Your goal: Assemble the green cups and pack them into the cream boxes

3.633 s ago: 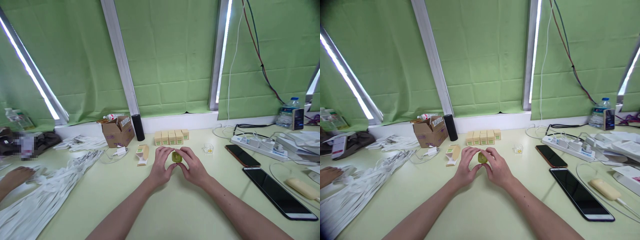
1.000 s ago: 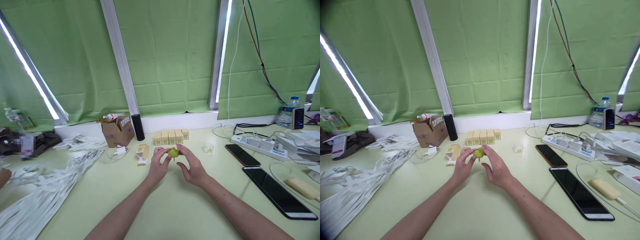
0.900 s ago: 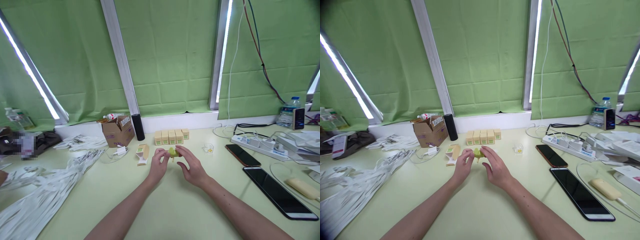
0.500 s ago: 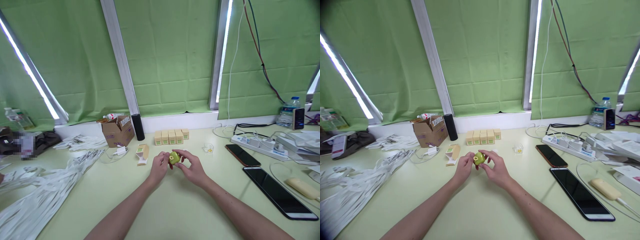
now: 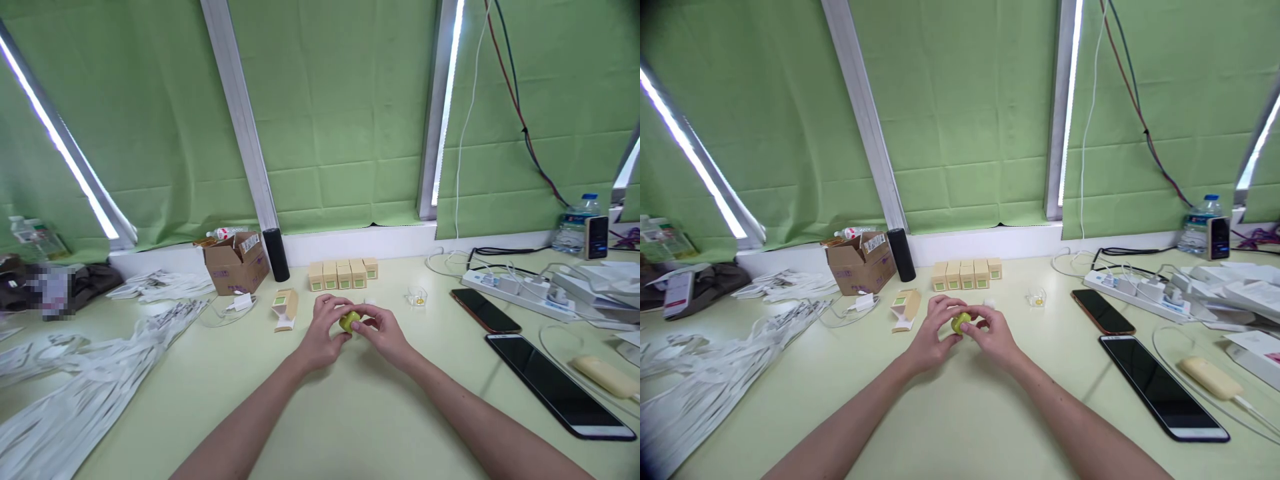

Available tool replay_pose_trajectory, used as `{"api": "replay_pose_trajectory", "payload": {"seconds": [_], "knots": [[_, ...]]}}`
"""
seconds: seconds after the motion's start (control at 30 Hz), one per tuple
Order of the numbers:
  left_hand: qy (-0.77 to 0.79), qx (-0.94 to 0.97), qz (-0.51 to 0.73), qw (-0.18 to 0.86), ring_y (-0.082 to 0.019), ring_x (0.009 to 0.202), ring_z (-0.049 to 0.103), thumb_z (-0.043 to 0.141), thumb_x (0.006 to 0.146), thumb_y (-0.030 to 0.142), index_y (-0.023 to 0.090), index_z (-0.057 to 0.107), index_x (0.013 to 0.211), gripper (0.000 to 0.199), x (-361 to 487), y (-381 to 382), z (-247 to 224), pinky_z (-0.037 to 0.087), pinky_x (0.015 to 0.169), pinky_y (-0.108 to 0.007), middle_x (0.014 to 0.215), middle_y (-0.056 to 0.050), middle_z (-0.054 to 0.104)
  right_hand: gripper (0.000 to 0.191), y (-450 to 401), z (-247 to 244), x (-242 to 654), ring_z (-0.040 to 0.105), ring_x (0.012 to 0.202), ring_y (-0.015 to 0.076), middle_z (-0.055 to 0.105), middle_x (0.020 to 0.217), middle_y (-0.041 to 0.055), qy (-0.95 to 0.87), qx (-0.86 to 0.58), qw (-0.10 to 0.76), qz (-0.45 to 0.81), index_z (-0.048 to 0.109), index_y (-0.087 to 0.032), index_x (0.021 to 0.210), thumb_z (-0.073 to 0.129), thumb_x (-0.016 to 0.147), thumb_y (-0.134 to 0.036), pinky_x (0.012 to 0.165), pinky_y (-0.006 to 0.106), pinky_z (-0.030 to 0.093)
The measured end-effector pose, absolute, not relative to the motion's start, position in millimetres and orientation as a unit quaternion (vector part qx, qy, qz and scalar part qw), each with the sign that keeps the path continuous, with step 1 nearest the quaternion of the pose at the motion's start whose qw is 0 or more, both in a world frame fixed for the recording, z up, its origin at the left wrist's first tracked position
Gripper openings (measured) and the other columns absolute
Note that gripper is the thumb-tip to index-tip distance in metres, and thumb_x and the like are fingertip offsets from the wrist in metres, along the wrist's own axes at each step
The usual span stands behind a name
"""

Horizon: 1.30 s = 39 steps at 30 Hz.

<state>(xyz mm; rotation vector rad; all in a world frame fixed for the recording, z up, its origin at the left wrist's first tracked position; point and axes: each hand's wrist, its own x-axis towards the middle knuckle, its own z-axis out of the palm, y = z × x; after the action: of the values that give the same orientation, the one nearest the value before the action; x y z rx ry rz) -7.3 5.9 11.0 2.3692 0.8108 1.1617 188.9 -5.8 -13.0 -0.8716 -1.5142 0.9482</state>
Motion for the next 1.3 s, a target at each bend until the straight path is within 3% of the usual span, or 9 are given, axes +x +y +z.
{"api": "replay_pose_trajectory", "payload": {"seconds": [0.1,0.23,0.33,0.43,0.63,0.83,1.07,1.17,1.3], "knots": [[0.306,0.817,0.441,0.213,-0.032,0.133,0.047,0.077,0.080,0.014,0.028,0.073,0.120,0.042,-6,12,9,0.039,0.116,-0.055,0.124,-0.009,0.069,0.040,-3,-13,192,0.072,0.103,0.0283,0.079,0.109,0.0105,-0.649,-0.377,0.549,0.368,0.075,-0.021,0.112,0.066,0.092,-0.054,0.089,0.042,0.057],[0.357,0.709,0.525,0.306,-0.031,0.125,0.059,0.086,0.075,0.029,0.024,0.075,0.120,0.046,-9,26,4,0.047,0.107,-0.049,0.127,-0.011,0.069,0.027,8,-18,209,0.069,0.102,0.0290,0.077,0.107,0.0109,-0.653,-0.480,0.555,0.187,0.074,-0.022,0.108,0.057,0.099,-0.041,0.088,0.045,0.055],[0.345,0.636,0.549,0.418,-0.029,0.114,0.067,0.087,0.077,0.040,0.019,0.070,0.130,0.059,-12,35,1,0.051,0.103,-0.045,0.128,-0.014,0.073,0.024,20,-28,224,0.061,0.113,0.0323,0.074,0.112,0.0114,-0.711,-0.519,0.474,0.031,0.075,-0.024,0.100,0.052,0.096,-0.020,0.088,0.048,0.054],[0.324,0.584,0.555,0.496,-0.028,0.110,0.072,0.088,0.076,0.044,0.017,0.068,0.133,0.066,-13,38,-1,0.052,0.103,-0.044,0.126,-0.015,0.075,0.030,30,-41,231,0.052,0.128,0.0348,0.068,0.130,0.0135,-0.739,-0.543,0.399,-0.008,0.078,-0.023,0.096,0.053,0.091,-0.008,0.097,0.052,0.051],[0.302,0.560,0.561,0.529,-0.029,0.115,0.072,0.091,0.073,0.043,0.015,0.071,0.128,0.065,-9,35,-1,0.051,0.106,-0.044,0.120,-0.016,0.079,0.033,45,-56,238,0.038,0.147,0.0357,0.060,0.148,0.0119,-0.754,-0.564,0.335,0.041,0.080,-0.024,0.103,0.052,0.094,-0.010,0.115,0.059,0.037],[0.302,0.575,0.548,0.527,-0.030,0.114,0.072,0.090,0.075,0.043,0.015,0.070,0.130,0.066,-9,35,-4,0.051,0.106,-0.045,0.122,-0.017,0.078,0.039,47,-56,240,0.042,0.144,0.0317,0.063,0.142,0.0089,-0.763,-0.544,0.341,0.075,0.079,-0.028,0.111,0.048,0.095,-0.009,0.117,0.055,0.036],[0.303,0.573,0.554,0.523,-0.030,0.116,0.071,0.089,0.076,0.046,0.016,0.070,0.130,0.065,-10,34,-3,0.050,0.106,-0.043,0.122,-0.016,0.078,0.042,31,-38,227,0.051,0.135,0.0242,0.056,0.137,0.0075,-0.717,-0.448,0.485,0.223,0.063,-0.031,0.130,0.048,0.095,-0.015,0.118,0.050,0.040],[0.301,0.570,0.562,0.518,-0.031,0.117,0.071,0.088,0.076,0.048,0.015,0.070,0.127,0.063,-9,32,0,0.050,0.105,-0.043,0.119,-0.017,0.079,0.042,19,-26,216,0.056,0.126,0.0224,0.057,0.137,0.0053,-0.697,-0.380,0.528,0.300,0.053,-0.033,0.134,0.055,0.094,-0.024,0.111,0.047,0.049],[0.302,0.575,0.567,0.507,-0.032,0.114,0.072,0.087,0.076,0.051,0.014,0.071,0.125,0.062,-8,29,3,0.052,0.101,-0.044,0.115,-0.018,0.080,0.049,4,-15,199,0.060,0.102,0.0200,0.061,0.115,0.0046,-0.644,-0.341,0.567,0.384,0.050,-0.033,0.134,0.068,0.088,-0.033,0.092,0.039,0.058]]}}
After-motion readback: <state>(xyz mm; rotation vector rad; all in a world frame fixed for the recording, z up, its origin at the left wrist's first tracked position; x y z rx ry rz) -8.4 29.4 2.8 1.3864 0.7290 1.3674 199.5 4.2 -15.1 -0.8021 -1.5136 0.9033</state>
